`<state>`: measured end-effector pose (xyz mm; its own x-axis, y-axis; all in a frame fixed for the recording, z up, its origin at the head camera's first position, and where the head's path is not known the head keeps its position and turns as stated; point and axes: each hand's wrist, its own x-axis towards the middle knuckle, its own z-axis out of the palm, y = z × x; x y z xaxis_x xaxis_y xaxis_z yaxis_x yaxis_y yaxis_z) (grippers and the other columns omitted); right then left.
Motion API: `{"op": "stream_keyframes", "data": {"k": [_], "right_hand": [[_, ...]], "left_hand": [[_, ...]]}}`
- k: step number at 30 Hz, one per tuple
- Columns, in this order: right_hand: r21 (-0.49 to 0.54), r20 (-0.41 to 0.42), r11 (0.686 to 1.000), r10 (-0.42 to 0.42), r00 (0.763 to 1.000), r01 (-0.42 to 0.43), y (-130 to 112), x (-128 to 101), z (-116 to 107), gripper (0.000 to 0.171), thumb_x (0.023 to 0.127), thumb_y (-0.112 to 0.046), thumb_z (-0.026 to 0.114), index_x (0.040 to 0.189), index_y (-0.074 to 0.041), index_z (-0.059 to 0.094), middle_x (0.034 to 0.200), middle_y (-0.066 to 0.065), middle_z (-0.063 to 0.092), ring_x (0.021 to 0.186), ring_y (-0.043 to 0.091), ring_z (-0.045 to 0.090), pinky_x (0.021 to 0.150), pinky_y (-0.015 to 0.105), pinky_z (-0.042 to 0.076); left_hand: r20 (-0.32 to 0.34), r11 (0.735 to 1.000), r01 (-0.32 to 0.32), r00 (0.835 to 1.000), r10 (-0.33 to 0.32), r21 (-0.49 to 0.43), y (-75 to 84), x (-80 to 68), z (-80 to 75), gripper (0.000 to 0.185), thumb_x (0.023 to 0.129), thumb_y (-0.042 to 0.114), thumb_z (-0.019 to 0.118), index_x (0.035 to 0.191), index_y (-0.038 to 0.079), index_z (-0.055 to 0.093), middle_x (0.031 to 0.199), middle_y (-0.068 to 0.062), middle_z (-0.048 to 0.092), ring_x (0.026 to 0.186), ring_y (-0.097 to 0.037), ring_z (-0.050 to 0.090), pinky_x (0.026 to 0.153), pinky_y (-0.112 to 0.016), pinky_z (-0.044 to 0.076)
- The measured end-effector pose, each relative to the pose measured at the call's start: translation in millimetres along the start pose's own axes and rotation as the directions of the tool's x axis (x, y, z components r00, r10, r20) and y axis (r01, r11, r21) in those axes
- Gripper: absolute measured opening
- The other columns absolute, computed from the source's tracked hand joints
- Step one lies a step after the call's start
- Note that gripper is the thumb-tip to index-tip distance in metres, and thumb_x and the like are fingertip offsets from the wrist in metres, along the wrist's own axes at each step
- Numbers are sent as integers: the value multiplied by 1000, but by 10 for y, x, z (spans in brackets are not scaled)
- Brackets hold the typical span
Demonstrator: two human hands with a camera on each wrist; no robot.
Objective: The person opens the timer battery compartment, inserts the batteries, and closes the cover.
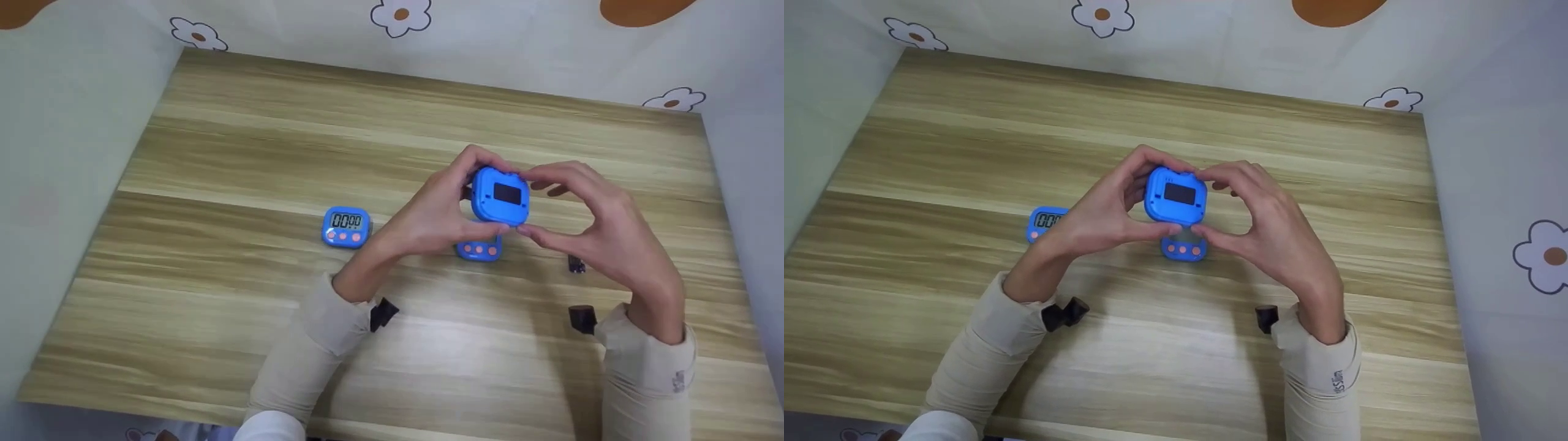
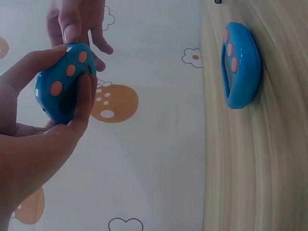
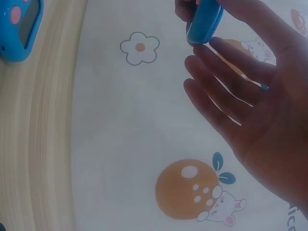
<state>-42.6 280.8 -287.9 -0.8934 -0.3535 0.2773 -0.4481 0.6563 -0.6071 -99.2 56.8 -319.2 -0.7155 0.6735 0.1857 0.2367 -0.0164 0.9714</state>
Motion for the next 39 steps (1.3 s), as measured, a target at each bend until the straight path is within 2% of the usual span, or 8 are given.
{"op": "stream_keyframes", "data": {"k": [5,9,15,19,22,28,34,39], "right_hand": [[2,-13,1000,-9,1000,9,29,0,-3,73,65,-11,89,131,-22,58,126,-7,61,110,14,58,92,18,47],[-19,-51,1000,24,998,-25,46,-25,-41,70,66,-10,88,129,-23,60,124,-8,64,106,11,61,90,15,48],[-5,-105,997,72,992,-73,85,-72,-77,48,72,-9,84,115,-24,70,105,-5,73,90,6,68,83,14,50],[12,-89,993,120,989,-119,79,-54,-25,38,78,-13,80,113,-26,70,101,-6,74,86,4,69,85,13,49],[45,-42,986,165,985,-163,80,-27,35,42,80,-18,79,120,-27,67,109,-7,72,91,5,67,85,13,49],[60,-16,980,191,981,-190,95,37,138,59,76,-25,83,130,-23,60,118,-5,67,103,3,61,85,14,50],[23,-17,996,85,996,-85,69,32,61,68,69,-11,87,131,-13,59,124,2,65,106,0,59,85,13,49],[28,1,998,52,999,-52,63,35,41,71,68,-8,87,133,-13,58,127,4,64,109,0,57,86,12,49]], "left_hand": [[-4,1000,26,1000,-26,-7,14,10,1,67,77,11,81,130,8,41,134,-7,51,119,-17,54,97,-28,48],[54,997,36,998,-32,-68,36,-17,-33,69,79,8,78,134,8,37,137,-7,47,122,-15,52,97,-26,49],[83,984,52,996,-39,-172,28,-38,-93,59,84,-3,68,133,4,34,136,-11,44,116,-17,58,94,-29,52],[2,995,49,999,-49,-91,24,-36,-70,51,84,-1,69,123,4,37,139,-10,44,108,-17,62,89,-27,53],[-71,996,34,997,-28,77,32,-29,-4,50,82,2,73,117,4,37,145,-9,43,111,-16,61,87,-23,52],[-126,939,41,992,3,342,47,-23,111,57,80,6,76,119,7,35,146,-8,45,129,-19,50,101,-19,45],[-51,963,52,998,-40,263,49,-39,60,74,80,18,79,137,10,32,141,-7,41,108,-14,57,88,-19,51],[-59,975,50,998,-38,217,29,-28,50,73,79,20,80,137,10,37,137,-6,42,98,-11,60,83,-17,52]]}}
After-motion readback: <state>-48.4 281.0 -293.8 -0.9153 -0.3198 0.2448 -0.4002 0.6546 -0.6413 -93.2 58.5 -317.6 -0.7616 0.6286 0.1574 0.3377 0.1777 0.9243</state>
